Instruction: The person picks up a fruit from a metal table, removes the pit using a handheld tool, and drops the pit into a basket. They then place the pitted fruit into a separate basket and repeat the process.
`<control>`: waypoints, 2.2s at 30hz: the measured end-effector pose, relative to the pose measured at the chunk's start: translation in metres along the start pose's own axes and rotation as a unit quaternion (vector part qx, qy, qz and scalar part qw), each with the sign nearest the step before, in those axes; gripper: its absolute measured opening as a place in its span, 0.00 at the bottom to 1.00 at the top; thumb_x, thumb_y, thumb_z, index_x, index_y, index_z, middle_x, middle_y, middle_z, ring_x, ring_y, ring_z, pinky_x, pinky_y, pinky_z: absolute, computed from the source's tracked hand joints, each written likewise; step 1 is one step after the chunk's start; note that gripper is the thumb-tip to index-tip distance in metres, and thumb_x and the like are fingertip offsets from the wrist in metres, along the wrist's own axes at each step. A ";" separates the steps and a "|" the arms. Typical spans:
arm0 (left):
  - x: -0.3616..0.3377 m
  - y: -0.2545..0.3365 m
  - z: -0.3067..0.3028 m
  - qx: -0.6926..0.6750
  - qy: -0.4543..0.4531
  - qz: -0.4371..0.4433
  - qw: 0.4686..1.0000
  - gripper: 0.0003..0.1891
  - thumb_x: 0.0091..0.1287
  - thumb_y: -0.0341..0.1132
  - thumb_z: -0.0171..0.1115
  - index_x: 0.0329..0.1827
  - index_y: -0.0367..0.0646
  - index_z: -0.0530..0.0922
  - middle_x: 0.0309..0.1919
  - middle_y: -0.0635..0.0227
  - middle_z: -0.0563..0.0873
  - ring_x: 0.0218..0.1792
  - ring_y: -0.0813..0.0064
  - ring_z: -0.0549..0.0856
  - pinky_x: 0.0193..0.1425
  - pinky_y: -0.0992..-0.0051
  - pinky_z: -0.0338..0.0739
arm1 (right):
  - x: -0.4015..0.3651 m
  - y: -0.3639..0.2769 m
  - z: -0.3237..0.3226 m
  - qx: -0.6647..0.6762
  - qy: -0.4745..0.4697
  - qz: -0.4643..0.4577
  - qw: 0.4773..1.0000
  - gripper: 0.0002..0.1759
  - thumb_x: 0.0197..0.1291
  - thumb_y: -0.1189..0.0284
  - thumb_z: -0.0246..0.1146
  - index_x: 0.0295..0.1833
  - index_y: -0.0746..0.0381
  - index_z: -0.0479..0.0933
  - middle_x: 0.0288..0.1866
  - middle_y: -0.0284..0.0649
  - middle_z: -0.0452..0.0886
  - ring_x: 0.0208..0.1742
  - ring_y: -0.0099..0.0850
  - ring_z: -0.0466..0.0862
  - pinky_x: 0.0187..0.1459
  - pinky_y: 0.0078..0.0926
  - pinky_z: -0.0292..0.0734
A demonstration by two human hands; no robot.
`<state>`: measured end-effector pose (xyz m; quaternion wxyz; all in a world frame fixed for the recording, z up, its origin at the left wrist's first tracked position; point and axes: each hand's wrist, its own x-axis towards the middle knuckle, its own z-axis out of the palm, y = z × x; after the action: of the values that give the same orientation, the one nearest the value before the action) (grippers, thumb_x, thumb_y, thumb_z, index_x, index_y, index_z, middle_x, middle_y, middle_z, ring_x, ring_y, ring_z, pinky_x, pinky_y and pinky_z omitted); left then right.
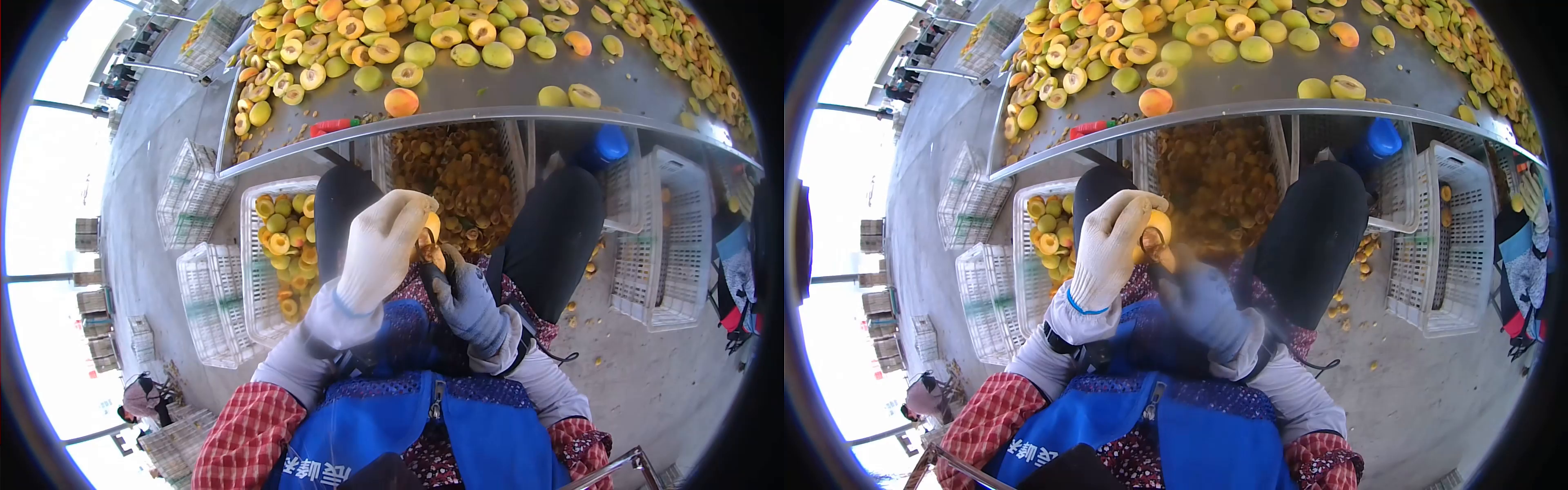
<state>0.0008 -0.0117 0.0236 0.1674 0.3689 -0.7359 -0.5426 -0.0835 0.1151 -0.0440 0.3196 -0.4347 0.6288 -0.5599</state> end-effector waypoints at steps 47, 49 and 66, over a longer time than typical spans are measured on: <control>0.016 0.000 0.028 -0.283 -0.114 -0.044 0.951 0.17 0.73 0.41 0.57 0.51 0.34 0.81 0.39 0.63 0.86 0.39 0.78 0.83 0.45 0.79 0.77 | -0.015 0.004 -0.006 0.792 -0.275 0.215 0.501 0.24 0.74 0.42 0.43 0.52 0.49 0.72 0.22 0.26 0.63 0.15 0.20 0.63 0.15 0.20 0.60; 0.014 -0.008 0.031 -0.309 -0.099 -0.055 0.944 0.19 0.73 0.43 0.57 0.51 0.33 0.80 0.39 0.62 0.86 0.39 0.77 0.84 0.46 0.79 0.78 | -0.014 0.012 -0.004 0.807 -0.307 0.210 0.458 0.26 0.72 0.39 0.43 0.55 0.47 0.71 0.21 0.25 0.62 0.15 0.19 0.61 0.15 0.19 0.59; 0.019 -0.089 -0.146 0.284 0.279 -0.031 0.917 0.22 0.67 0.47 0.61 0.54 0.38 0.78 0.45 0.53 0.85 0.47 0.58 0.86 0.50 0.64 0.81 | 0.020 0.039 -0.007 0.766 -0.224 0.291 0.528 0.26 0.73 0.43 0.46 0.47 0.55 0.72 0.21 0.26 0.66 0.16 0.19 0.66 0.14 0.17 0.61</control>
<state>0.1146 -0.1358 -0.0095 0.2372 0.5605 -0.7703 -0.1905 -0.1049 0.0998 -0.0791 0.8050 0.0726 -0.0415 -0.5873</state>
